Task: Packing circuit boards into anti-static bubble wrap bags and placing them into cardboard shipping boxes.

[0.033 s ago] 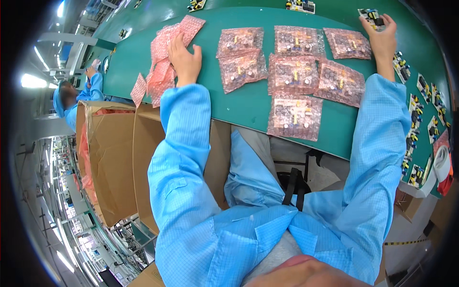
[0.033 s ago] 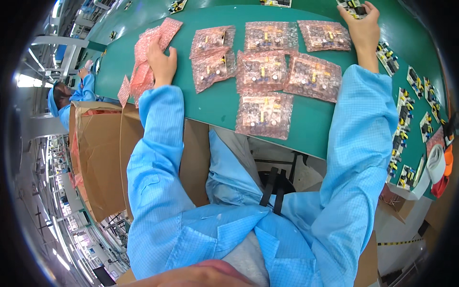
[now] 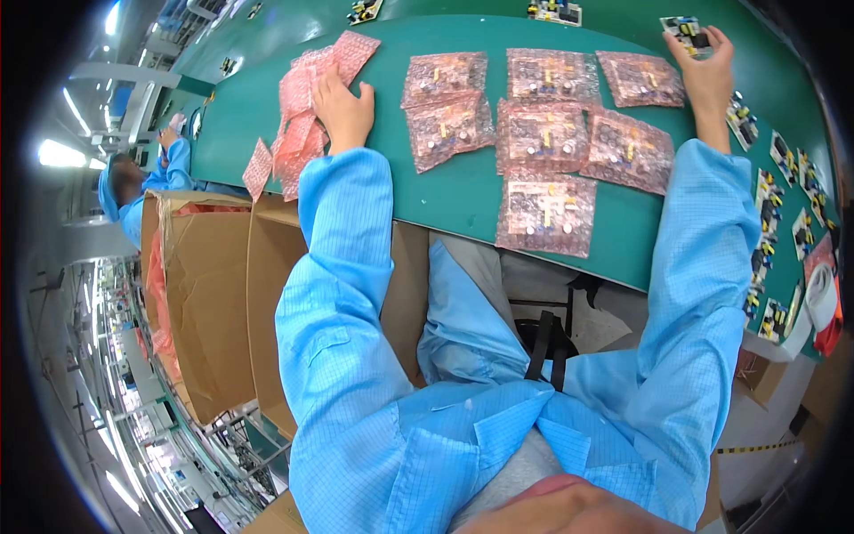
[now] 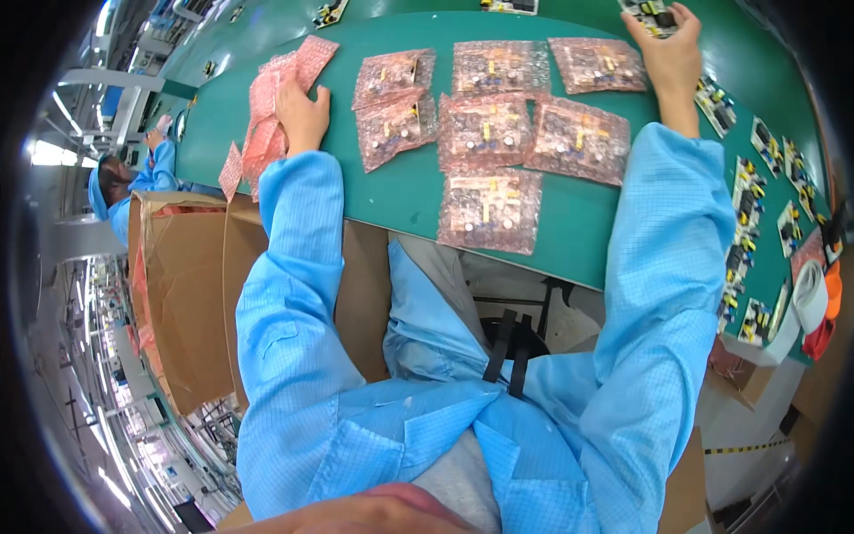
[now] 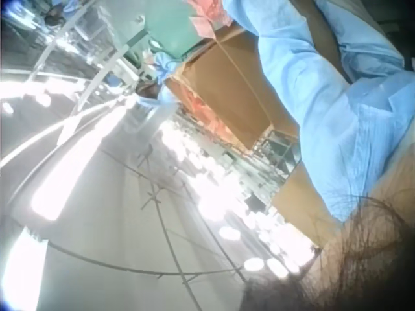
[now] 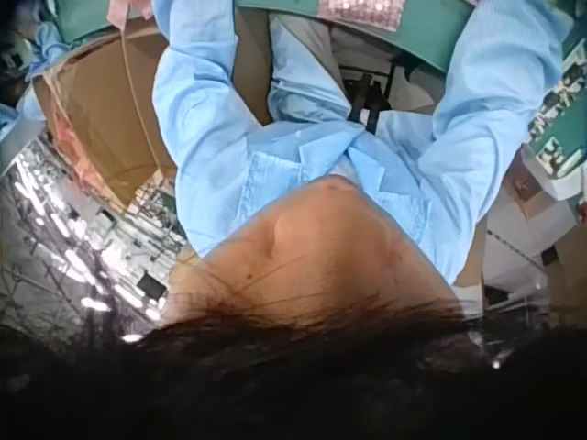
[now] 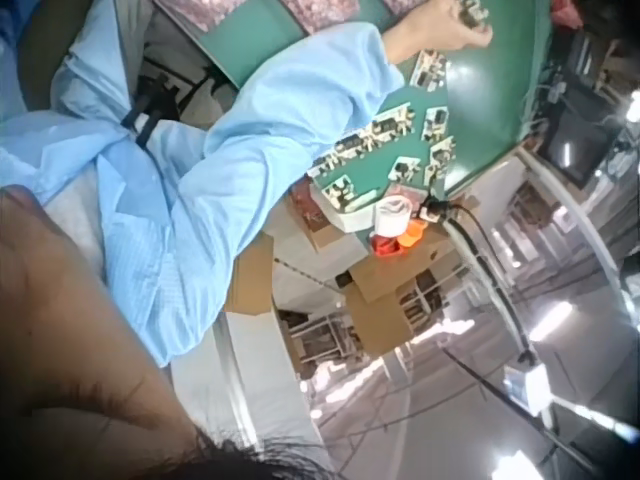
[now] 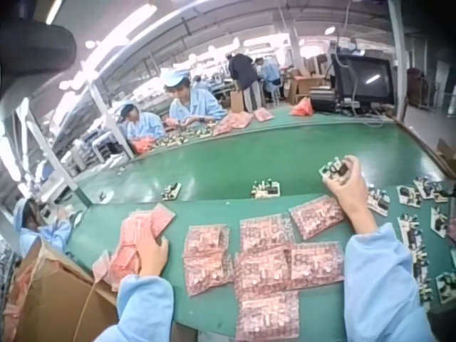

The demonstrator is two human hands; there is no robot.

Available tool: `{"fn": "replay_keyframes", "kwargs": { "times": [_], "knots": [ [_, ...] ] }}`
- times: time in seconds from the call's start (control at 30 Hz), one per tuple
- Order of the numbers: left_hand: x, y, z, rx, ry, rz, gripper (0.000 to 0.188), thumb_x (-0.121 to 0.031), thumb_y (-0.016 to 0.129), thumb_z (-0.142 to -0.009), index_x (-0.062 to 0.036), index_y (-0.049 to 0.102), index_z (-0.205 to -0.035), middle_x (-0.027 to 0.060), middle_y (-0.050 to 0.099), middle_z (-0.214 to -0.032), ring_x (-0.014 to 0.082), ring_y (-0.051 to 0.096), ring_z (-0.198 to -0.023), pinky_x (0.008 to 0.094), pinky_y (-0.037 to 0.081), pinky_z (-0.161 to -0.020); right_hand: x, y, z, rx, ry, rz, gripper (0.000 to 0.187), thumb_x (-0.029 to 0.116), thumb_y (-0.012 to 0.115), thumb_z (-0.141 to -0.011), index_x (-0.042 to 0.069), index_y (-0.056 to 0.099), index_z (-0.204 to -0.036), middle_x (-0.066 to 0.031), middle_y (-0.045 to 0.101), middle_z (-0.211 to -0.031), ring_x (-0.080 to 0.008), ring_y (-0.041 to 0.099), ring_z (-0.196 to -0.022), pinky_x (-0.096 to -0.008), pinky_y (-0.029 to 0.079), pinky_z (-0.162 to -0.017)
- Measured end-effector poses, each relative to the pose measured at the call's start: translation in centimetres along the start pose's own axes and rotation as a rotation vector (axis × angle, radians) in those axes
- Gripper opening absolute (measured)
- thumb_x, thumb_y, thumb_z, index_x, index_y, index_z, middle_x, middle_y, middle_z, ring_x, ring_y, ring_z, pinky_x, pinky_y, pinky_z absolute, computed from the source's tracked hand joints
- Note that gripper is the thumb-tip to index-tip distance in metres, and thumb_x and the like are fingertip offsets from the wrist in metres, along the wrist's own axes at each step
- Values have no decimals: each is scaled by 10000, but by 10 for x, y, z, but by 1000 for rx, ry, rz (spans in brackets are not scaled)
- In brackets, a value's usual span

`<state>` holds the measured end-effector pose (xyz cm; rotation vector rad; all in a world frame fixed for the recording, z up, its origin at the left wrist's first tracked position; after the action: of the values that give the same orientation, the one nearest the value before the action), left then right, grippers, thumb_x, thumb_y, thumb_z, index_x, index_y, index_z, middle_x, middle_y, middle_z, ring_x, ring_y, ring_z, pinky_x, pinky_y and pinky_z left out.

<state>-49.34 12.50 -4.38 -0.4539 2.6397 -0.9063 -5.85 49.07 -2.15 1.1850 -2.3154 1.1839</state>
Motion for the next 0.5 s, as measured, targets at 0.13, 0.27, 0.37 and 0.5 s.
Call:
{"fn": "replay_keyframes", "kwargs": {
  "times": [0.13, 0.27, 0.37, 0.5],
  "knots": [
    [13, 44, -15, 228, -276, -572, 404, -404, 551, -851, -121, 686, -1105, 163, 656, -1128, 376, 543, -1098, 565, 399, -902, 28, -66, 41, -84, -60, -176, 737, 412, 859, -715, 26, 519, -1242, -116, 633, -1238, -207, 618, -1121, -342, 496, -919],
    [22, 32, -18, 205, -245, -641, 355, -460, 548, -861, -179, 733, -975, 65, 666, -1140, 347, 538, -1103, 576, 369, -895, 44, -112, 109, -34, -48, -322, 662, 256, 880, -725, 32, 508, -1224, -108, 603, -1276, -173, 598, -1147, -312, 532, -846],
    [23, 26, -19, 83, -112, -577, 319, -455, 577, -856, -195, 737, -948, 39, 675, -1118, 338, 518, -1134, 575, 329, -938, 40, -147, 157, 74, -21, -388, 668, 249, 878, -720, 45, 503, -1233, -107, 592, -1294, -173, 599, -1143, -330, 529, -845],
    [6, 34, -17, 138, -72, -450, 286, -454, 609, -840, -214, 743, -920, 31, 684, -1096, 327, 501, -1162, 565, 301, -967, 30, -178, 188, 344, 47, -79, 696, 237, 855, -715, 81, 481, -1280, -144, 635, -1193, -290, 650, -1043, -374, 533, -817]
  ]
}}
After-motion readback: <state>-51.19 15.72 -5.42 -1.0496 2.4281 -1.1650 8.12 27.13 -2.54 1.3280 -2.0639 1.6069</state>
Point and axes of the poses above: each hand's wrist, its own z-axis away from the middle knuckle, its own y-axis out of the palm, x = y × z, the point moved 8 cm from there along -z, towards the middle knuckle
